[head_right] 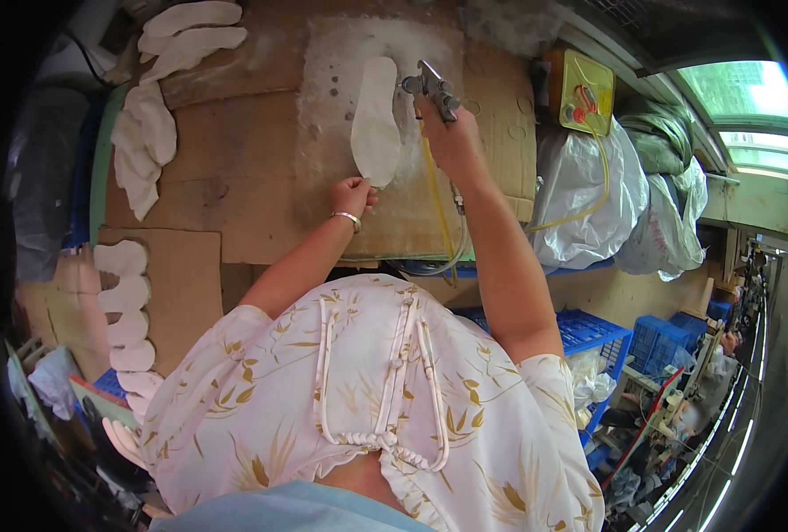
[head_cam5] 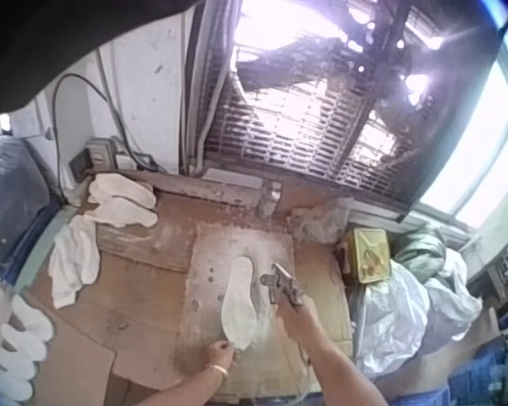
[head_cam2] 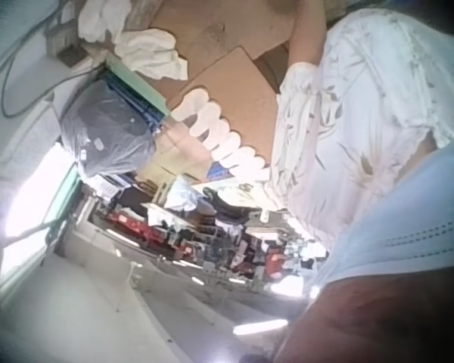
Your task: Applying adhesive to shoe insoles using a spray gun and organizing them on a table.
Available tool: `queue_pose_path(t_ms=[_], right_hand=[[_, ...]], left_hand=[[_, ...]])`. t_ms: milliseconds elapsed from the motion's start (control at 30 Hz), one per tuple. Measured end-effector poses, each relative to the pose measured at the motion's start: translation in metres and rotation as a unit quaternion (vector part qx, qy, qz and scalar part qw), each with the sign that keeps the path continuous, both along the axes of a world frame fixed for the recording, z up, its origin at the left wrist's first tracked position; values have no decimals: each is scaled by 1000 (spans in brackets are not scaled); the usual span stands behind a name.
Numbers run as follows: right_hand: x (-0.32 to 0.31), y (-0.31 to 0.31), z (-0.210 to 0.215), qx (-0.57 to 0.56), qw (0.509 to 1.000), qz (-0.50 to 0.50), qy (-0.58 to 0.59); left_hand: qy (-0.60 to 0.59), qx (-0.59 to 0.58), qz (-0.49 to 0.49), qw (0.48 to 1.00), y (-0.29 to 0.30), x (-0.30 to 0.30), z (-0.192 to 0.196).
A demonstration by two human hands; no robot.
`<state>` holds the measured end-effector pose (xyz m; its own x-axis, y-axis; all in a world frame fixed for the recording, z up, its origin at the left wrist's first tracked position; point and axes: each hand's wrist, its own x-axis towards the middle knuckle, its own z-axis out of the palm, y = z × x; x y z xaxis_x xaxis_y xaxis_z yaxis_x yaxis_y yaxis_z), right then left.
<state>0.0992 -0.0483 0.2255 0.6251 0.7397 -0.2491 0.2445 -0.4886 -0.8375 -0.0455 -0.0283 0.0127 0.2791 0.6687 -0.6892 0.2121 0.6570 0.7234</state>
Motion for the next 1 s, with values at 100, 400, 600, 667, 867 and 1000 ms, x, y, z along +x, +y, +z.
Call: queue_pose_path(t_ms=[100,400,600,667,867,1000], right_hand=[[4,4,4,40,999,-11,-5],[-2,-92,18,90,989,-35,112],[8,-136,12,49,993,17,106],[6,-133,10,41,991,54,117],[6,-117,-8,0,979,147,144],[-18,-110,-4,-25,964,224,141]], left_hand=[[-3,-4,-4,1000,2,2,2],[-290,94,62,950,30,12,56],[-513,24,177,839,40,-38,143],[-569,39,215,793,30,-72,154],[-560,130,366,732,-17,-168,200],[-525,243,456,676,-50,-251,201]])
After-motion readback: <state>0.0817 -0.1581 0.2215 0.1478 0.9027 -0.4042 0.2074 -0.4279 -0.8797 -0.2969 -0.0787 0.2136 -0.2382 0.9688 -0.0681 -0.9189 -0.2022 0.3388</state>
